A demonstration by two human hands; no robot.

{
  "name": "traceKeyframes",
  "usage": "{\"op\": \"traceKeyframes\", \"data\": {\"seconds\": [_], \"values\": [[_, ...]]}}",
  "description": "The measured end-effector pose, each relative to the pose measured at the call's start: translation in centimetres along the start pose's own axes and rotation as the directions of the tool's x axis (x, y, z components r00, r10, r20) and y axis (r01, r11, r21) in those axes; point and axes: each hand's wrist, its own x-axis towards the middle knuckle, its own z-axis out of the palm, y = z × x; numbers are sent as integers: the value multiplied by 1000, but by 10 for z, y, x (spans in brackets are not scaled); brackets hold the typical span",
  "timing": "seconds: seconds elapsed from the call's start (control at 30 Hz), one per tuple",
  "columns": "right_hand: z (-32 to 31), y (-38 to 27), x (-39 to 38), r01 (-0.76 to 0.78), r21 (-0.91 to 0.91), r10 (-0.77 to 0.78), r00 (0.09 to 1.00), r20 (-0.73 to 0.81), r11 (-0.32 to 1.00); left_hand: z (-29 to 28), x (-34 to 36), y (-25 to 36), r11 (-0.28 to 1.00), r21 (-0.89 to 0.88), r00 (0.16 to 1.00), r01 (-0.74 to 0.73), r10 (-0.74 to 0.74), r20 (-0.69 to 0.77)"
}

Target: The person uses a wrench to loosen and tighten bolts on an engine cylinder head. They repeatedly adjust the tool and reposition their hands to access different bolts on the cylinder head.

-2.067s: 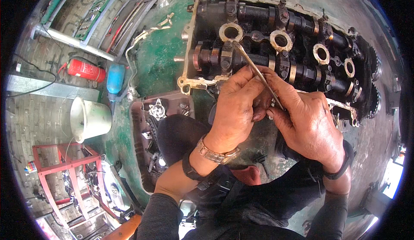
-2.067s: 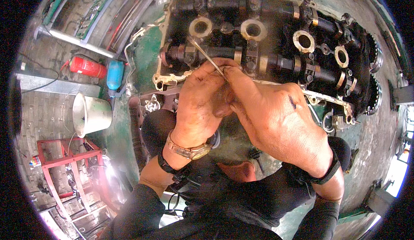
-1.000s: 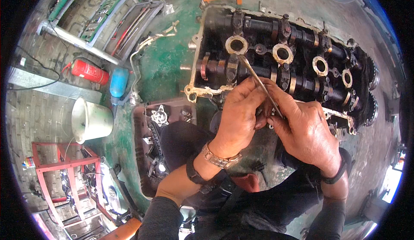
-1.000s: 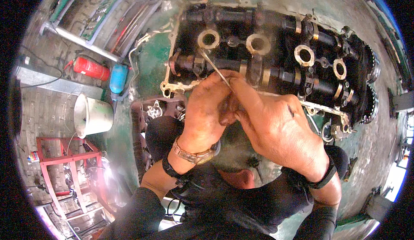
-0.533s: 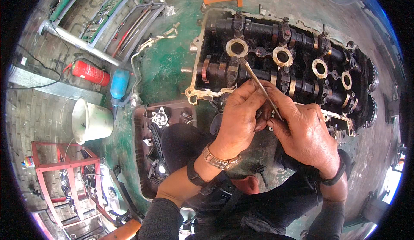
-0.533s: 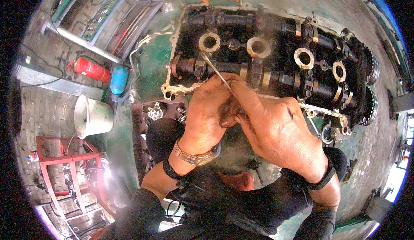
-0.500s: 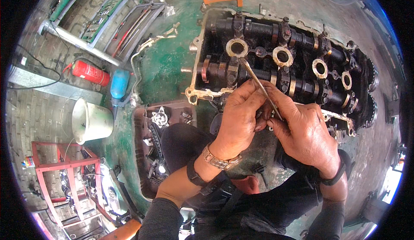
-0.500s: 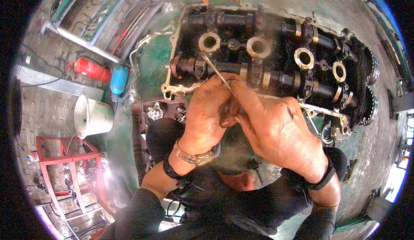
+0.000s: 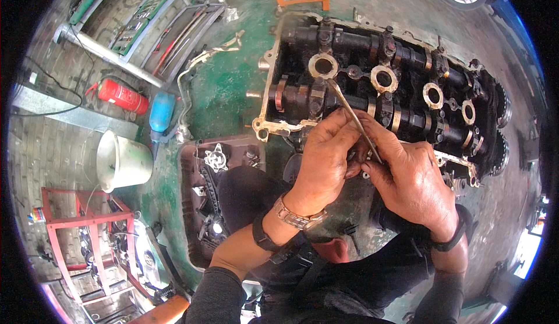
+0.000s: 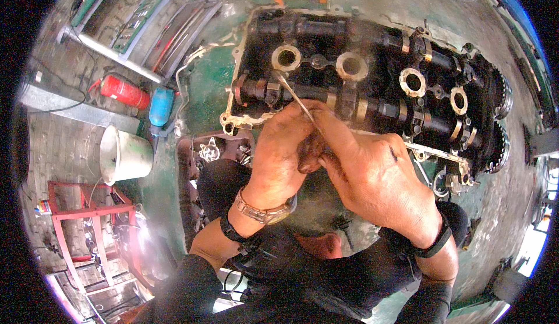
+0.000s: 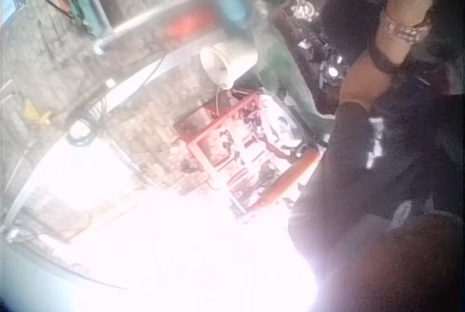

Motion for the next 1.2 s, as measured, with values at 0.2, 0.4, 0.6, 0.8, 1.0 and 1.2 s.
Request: {"op": "traceKeyframes", "data": {"seconds": [0.2,0.4,0.6,0.8,1.0,1.2], "values": [[0,0,-1,-25,-16,25,999,21,1000,1,0,1,1000,6,1000,5,-5,-12],[-1,-1,-1,-40,-10,41,999,34,999,2,0,0,1000,-1,1000,-8,8,-14],[-1,-2,-1,-42,-7,42,998,36,999,0,0,0,1000,6,1000,-15,15,1],[-3,-2,-1,-55,-6,55,997,59,998,2,0,0,1000,24,1000,-11,11,-24],[-2,-1,-1,-51,5,51,997,59,999,1,0,-1,1000,22,1000,-13,13,-6],[-3,-1,-2,-58,-10,59,995,75,998,0,0,-2,1000,9,1000,-18,18,6]]}}
